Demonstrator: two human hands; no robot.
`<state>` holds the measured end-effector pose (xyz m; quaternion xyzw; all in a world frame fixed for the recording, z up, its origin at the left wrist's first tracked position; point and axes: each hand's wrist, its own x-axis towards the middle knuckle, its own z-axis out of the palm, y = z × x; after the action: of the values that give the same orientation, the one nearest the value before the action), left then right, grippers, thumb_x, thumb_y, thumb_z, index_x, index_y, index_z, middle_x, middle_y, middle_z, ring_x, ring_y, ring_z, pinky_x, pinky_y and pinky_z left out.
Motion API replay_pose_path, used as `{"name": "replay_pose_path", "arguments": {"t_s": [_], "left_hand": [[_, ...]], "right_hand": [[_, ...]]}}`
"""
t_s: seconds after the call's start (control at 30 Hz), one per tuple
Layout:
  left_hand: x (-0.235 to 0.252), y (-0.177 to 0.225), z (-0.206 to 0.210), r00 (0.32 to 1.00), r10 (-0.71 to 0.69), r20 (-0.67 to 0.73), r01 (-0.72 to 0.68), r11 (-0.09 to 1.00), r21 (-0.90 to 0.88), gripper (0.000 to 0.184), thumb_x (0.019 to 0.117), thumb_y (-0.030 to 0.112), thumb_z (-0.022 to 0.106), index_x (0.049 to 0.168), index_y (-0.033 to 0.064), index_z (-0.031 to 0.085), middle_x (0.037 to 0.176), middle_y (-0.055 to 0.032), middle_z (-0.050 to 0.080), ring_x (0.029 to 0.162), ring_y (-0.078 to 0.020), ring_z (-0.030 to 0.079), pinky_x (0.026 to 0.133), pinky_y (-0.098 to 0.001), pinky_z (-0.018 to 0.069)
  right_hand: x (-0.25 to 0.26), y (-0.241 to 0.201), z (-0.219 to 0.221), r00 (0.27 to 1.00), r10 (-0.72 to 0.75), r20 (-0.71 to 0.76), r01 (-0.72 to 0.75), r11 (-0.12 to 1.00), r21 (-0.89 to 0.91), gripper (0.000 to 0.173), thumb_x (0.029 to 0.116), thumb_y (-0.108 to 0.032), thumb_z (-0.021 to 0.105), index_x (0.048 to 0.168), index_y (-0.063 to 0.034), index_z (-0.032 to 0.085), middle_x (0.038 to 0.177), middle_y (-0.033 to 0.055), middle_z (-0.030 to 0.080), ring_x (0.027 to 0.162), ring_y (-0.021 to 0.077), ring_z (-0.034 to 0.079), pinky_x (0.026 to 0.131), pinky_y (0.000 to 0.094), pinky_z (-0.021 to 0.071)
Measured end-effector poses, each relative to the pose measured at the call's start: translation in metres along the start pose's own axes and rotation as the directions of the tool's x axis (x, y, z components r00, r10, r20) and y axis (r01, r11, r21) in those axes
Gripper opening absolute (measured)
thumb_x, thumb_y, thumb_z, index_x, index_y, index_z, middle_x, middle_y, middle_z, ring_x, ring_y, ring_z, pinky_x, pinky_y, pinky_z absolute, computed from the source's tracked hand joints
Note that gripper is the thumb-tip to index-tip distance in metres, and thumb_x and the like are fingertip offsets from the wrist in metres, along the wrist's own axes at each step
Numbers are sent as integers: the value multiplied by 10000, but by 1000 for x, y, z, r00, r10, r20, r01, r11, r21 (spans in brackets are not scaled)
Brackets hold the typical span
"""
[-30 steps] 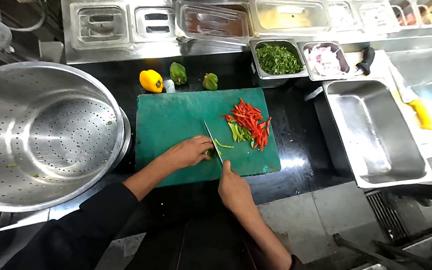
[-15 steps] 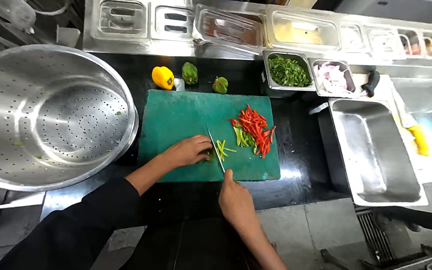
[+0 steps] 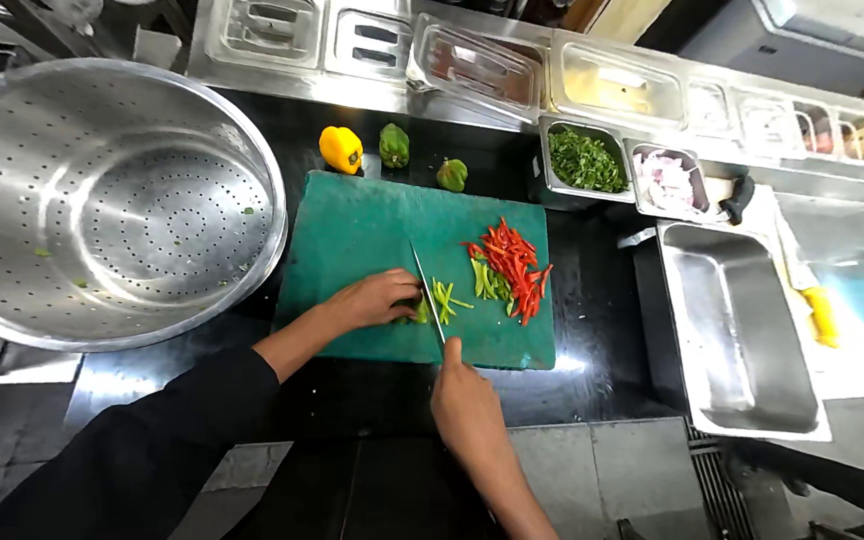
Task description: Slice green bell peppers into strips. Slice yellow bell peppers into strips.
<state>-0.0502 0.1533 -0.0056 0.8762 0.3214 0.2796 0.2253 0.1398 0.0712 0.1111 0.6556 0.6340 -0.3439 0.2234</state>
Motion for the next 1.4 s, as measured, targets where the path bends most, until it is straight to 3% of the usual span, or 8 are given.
{"name": "replay_pose_path", "arguments": {"t_s": [0.13,0.33,0.67,0.87,0.97,1.07,1.3,1.4], "left_hand": [[-1,-1,5,998,33,-49,-32,999,9,156,917,170,741,974,26,761,1066,-110,735,1109,-250,680,1043,-345,510],[-6,-1,6,997,38,-65,-37,999,29,135,937,159,714,917,30,750,1007,-105,734,1069,-244,685,1008,-344,525],[-14,1,6,998,29,-58,-30,1000,-3,126,946,120,687,945,24,769,1047,-109,733,1112,-251,676,1058,-347,501],[-20,-1,2,998,58,-21,-56,994,94,215,999,220,619,989,60,762,1093,-77,732,1127,-241,660,1037,-366,500],[-20,-1,4,999,38,-33,-35,996,78,203,987,222,645,996,58,765,1098,-82,725,1138,-236,658,1056,-344,494],[-20,2,0,999,39,-25,-37,997,69,183,970,202,667,953,36,743,1048,-102,718,1096,-245,665,1029,-342,506],[-20,8,-16,988,-32,149,25,998,54,240,928,201,698,1095,34,739,1217,-122,693,1231,-270,618,1082,-372,479],[-24,4,-17,990,-9,142,-5,995,98,253,915,174,685,1125,47,749,1235,-106,699,1226,-271,621,1077,-388,482]], "right_hand": [[21,-2,14,999,8,-41,-9,1000,-14,383,1083,-149,406,1463,-111,384,1144,186,679,1046,361,705,857,504,564],[3,-1,6,1000,1,22,0,999,-39,380,1090,-184,401,1462,-108,396,1188,174,677,1074,344,698,880,491,558],[17,-5,15,1000,-10,-3,10,1000,-30,384,1087,-170,403,1464,-100,379,1150,180,681,1065,349,701,877,501,559],[4,-4,9,999,-27,24,28,999,-36,363,1096,-196,396,1446,-104,401,1137,168,689,1062,338,702,879,493,557],[20,-8,17,1000,-17,-13,17,999,-38,384,1084,-165,414,1462,-111,371,1119,180,687,1055,355,704,870,505,562],[3,-5,5,999,-33,31,35,998,-43,388,1098,-200,393,1475,-113,372,1126,175,691,1068,351,699,880,505,555],[9,-9,8,999,-43,15,43,998,-52,376,1087,-184,415,1454,-115,370,1091,175,692,1042,354,706,859,506,562],[8,-8,10,998,-43,38,46,997,-58,378,1092,-188,395,1460,-106,376,1137,175,688,1069,347,702,881,499,559]]}}
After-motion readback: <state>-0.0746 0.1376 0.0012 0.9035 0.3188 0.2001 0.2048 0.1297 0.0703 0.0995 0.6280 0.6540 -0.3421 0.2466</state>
